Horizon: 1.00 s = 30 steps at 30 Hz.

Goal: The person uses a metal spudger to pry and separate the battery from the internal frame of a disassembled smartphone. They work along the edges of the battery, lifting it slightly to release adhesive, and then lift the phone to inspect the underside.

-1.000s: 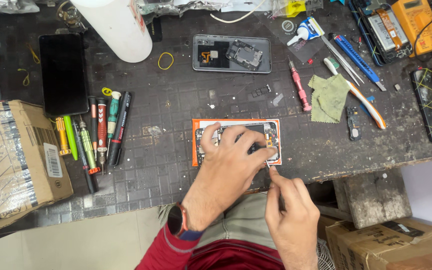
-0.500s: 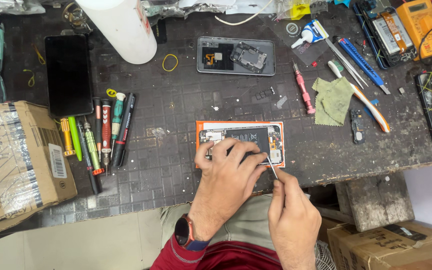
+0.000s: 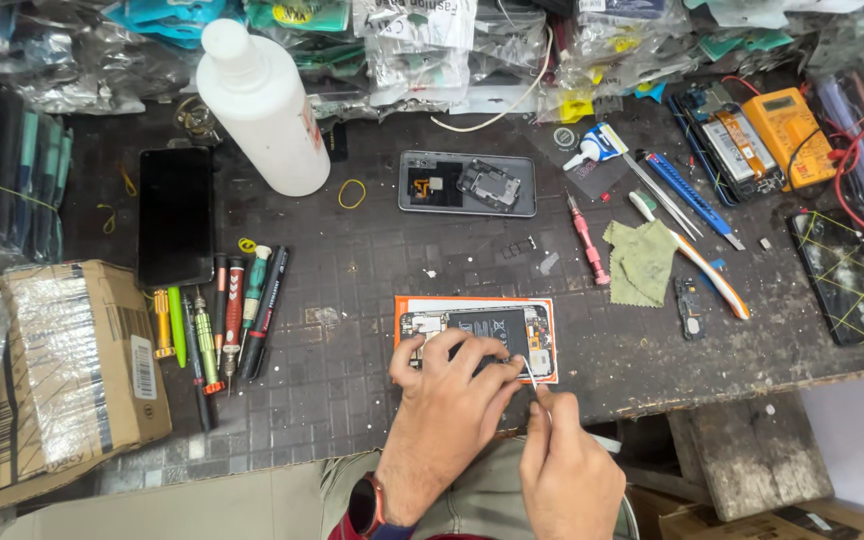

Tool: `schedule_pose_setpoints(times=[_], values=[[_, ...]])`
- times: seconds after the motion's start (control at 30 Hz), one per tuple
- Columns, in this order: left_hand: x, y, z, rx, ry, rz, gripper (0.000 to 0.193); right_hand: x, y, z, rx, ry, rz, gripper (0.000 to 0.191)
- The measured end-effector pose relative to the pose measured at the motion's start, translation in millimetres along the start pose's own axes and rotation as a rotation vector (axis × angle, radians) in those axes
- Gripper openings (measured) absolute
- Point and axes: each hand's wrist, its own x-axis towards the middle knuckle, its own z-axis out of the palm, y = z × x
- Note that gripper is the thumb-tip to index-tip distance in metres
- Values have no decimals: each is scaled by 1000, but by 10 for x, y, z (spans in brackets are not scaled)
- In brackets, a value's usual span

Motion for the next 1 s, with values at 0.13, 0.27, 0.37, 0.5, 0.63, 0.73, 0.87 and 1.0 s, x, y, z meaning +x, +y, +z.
schedule_pose_setpoints(times=[0.13,0.27,0.37,0.5,0.63,0.73,0.87,1.0], values=[[-12,6,2,14,1,8,19,4,13,21,-256,-243,172,16],[2,17,-12,9,-2,6,18,15,36,-30,-43,-16,13,12],[7,23,-22,-3,-5,1,19,28,25,-65,0,81,9,10],[11,23,-13,-23,-2,1,19,58,-5,-80,-1,104,1,10],[10,23,-7,-18,-6,0,20,76,-25,-95,-34,35,31,12],[0,27,-4,-18,-16,-2,20,79,-18,-124,108,65,-33,20],[5,20,9,-6,-20,3,21,113,7,-143,86,9,-89,21],[16,16,25,-5,-21,3,20,125,38,-128,78,-26,-61,19]])
